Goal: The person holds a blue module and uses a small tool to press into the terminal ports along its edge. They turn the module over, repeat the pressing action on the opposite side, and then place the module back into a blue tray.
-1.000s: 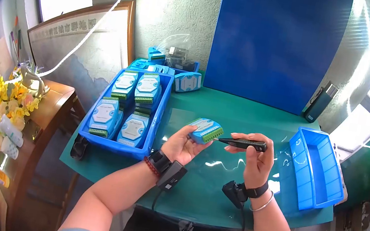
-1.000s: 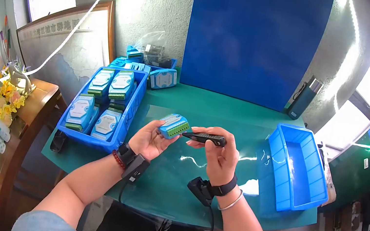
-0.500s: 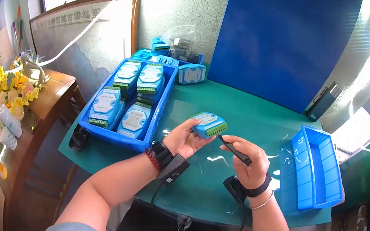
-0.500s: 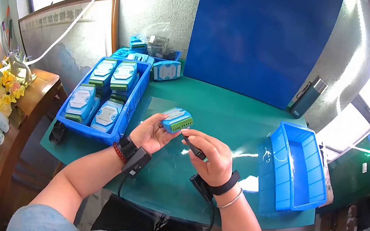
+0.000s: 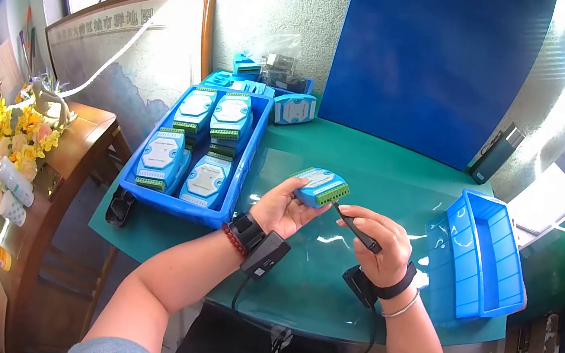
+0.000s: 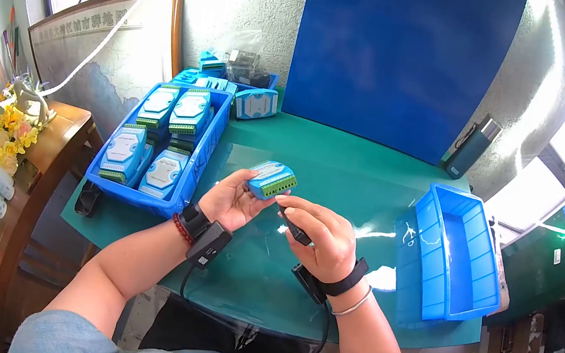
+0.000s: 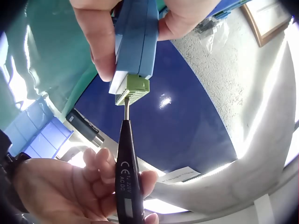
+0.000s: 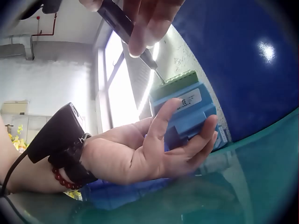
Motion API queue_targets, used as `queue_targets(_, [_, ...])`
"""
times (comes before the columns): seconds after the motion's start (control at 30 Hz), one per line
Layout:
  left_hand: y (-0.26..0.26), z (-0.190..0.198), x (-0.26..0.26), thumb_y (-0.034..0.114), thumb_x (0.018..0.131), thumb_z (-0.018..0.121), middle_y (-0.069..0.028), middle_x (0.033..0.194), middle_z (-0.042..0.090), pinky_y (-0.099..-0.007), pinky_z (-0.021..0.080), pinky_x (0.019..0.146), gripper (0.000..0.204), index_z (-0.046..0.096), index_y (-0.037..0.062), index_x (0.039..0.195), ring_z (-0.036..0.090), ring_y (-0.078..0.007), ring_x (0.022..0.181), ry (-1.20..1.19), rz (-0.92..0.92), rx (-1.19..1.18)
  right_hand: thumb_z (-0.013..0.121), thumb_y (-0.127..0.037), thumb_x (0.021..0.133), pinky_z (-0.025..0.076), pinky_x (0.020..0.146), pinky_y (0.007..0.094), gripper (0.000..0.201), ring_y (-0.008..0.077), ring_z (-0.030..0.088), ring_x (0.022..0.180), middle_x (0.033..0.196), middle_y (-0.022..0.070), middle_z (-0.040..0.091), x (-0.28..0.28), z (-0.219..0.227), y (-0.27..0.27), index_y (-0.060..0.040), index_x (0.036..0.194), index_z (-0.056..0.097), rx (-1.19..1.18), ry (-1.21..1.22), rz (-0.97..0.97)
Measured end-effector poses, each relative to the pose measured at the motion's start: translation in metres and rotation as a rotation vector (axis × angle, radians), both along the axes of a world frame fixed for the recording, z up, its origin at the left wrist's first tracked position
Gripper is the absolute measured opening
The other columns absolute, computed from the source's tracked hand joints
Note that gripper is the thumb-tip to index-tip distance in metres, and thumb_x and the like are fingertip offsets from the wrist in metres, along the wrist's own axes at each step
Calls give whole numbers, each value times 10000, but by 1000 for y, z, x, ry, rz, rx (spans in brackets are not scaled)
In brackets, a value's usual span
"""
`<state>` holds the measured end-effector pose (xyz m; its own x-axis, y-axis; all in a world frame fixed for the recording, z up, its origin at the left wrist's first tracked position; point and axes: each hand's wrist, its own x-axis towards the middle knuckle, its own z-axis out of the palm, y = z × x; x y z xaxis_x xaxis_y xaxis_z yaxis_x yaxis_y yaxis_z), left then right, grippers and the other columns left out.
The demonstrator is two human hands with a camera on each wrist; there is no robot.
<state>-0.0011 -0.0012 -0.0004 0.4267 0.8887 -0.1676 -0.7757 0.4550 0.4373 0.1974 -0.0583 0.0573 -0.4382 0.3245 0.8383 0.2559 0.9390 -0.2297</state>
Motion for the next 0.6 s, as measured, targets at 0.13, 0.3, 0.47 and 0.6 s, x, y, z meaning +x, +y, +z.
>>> queue_targets(0.13, [0, -1, -1, 140, 930, 508, -210, 1199, 553, -346, 585, 852, 384, 411, -65, 1239, 614, -294, 1061, -10, -14, -3, 683, 72, 686, 560, 685, 343, 453, 314, 682, 861, 1064, 191, 653, 0, 0, 0, -42, 1090, 513, 8, -1, -1])
queue_targets(0.3, [-1, 1, -1, 137, 923, 524, -204, 1191, 559, -350, 580, 862, 381, 418, -65, 1229, 614, -286, 1062, -11, -13, -3, 687, 59, 693, 556, 674, 339, 459, 306, 683, 852, 1069, 184, 654, 1, -1, 1, -52, 1101, 509, 14, -8, -8])
queue_targets(0.47, [-2, 2, 0, 135, 922, 529, -202, 1191, 561, -356, 575, 872, 382, 418, -65, 1228, 612, -284, 1066, -9, 3, -10, 684, 56, 701, 555, 673, 338, 448, 303, 683, 850, 1071, 183, 654, 1, -2, 1, -54, 1099, 509, 11, -2, -10])
queue_targets(0.6, [-1, 1, 0, 134, 923, 529, -202, 1195, 558, -365, 572, 876, 384, 414, -66, 1231, 611, -286, 1068, -7, 11, -22, 683, 57, 703, 557, 676, 339, 443, 305, 684, 849, 1069, 186, 654, 1, -2, 1, -50, 1096, 509, 6, 2, -5])
